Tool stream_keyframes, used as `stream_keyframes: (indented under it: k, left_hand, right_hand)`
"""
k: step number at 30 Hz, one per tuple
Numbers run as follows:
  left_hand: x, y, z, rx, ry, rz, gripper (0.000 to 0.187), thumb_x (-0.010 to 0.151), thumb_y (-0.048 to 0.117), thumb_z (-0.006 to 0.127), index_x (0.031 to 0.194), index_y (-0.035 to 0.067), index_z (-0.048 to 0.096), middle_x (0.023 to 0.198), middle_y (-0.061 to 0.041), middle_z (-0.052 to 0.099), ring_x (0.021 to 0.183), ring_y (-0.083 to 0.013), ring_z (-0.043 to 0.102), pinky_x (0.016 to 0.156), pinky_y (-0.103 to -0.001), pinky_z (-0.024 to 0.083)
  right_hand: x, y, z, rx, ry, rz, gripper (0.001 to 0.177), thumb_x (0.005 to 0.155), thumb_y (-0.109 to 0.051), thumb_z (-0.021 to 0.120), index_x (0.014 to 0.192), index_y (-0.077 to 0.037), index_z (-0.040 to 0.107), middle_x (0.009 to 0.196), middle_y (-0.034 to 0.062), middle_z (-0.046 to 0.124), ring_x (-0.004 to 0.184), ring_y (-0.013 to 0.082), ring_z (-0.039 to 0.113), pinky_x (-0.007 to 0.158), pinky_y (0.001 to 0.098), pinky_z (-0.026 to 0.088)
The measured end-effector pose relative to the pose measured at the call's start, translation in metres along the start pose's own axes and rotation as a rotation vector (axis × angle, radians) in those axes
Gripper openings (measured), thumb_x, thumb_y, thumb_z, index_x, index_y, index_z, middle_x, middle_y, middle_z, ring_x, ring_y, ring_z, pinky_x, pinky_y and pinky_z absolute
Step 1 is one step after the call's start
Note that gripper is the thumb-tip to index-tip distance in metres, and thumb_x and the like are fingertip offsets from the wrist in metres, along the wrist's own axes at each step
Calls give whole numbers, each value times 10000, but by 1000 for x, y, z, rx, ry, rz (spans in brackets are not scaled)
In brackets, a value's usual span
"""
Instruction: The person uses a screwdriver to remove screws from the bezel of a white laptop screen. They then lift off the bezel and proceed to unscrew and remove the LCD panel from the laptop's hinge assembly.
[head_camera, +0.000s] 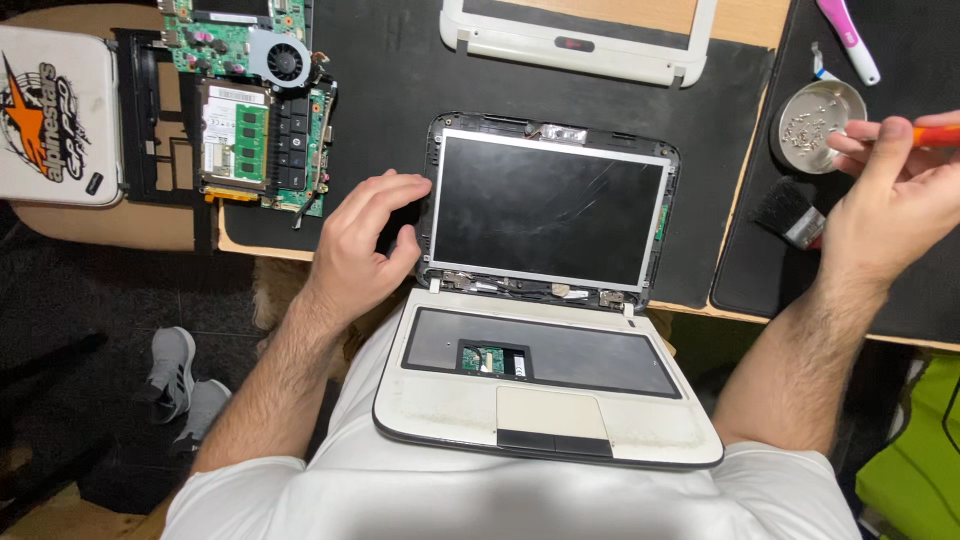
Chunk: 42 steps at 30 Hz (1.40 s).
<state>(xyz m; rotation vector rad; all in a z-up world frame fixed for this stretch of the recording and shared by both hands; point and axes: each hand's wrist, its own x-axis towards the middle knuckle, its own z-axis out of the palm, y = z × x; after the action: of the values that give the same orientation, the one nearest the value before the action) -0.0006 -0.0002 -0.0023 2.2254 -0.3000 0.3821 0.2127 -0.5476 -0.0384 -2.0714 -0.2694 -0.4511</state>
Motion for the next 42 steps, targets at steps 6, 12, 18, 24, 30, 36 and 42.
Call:
stream_keyframes:
  k: [6, 12, 18, 24, 30, 36, 42]
  left_hand:
    - [11, 3, 2, 42, 39, 11, 453, 1041, -148, 656, 1484, -95, 734, 1417, -251, 796, 1311, -416, 788, 1212, -514, 656]
    - [20, 0, 5, 118, 62, 109, 372, 1061, -141, 676, 1427, -91, 723, 1393, -237, 796, 1251, -443, 778, 1305, -661, 629]
    - [20, -1, 7, 145, 20, 80, 442, 1022, -120, 707, 1463, -108, 737, 1511, -260, 715, 1366, -479, 724, 1382, -662, 546]
    - [18, -4, 12, 223, 33, 103, 423, 1018, -96, 700, 1435, -89, 771, 1547, -237, 704, 1395, -451, 737, 1393, -616, 549]
    - [20, -3, 11, 228, 27, 113, 423, 1044, -96, 694, 1463, -105, 754, 1536, -243, 703, 1441, -470, 705, 1376, -602, 553]
    - [20, -4, 10, 247, 15, 143, 449, 1035, -103, 694, 1480, -124, 756, 1525, -247, 723, 1429, -460, 710, 1345, -582, 581]
    - [19, -6, 12, 240, 26, 155, 440, 1045, -112, 687, 1478, -125, 760, 1528, -243, 727, 1423, -464, 717, 1337, -579, 593]
  right_hand:
    - [2, -60, 29, 121, -123, -27, 176, 1551, 109, 679, 1476, 78, 523, 1246, 360, 773, 1027, 430, 852, 957, 476, 762]
    - [-2, -162, 95, 371, -554, 140, 215, 1314, 127, 699, 1376, 1, 537, 1248, 280, 804, 1098, 370, 886, 1060, 416, 753]
    - [16, -220, 169, 355, -932, -225, 127, 1306, -49, 587, 1406, 18, 629, 1357, 189, 677, 1196, 291, 802, 1113, 398, 725]
    - [35, -259, 229, 202, -1022, -177, 489, 1222, -48, 791, 1570, -56, 448, 1188, 132, 857, 1021, 208, 879, 732, 312, 595]
    - [14, -240, 258, 299, -899, -227, 737, 1233, 29, 775, 1740, -95, 255, 1110, 180, 884, 958, 301, 935, 971, 360, 745]
    - [4, -223, 263, 260, -843, -339, 776, 1255, 68, 771, 1799, -126, 253, 1227, 146, 830, 1011, 282, 931, 993, 364, 728]
    - [1, -217, 270, 224, -815, -335, 764, 1224, 73, 795, 1775, -144, 312, 1253, 128, 794, 987, 287, 906, 967, 390, 739]
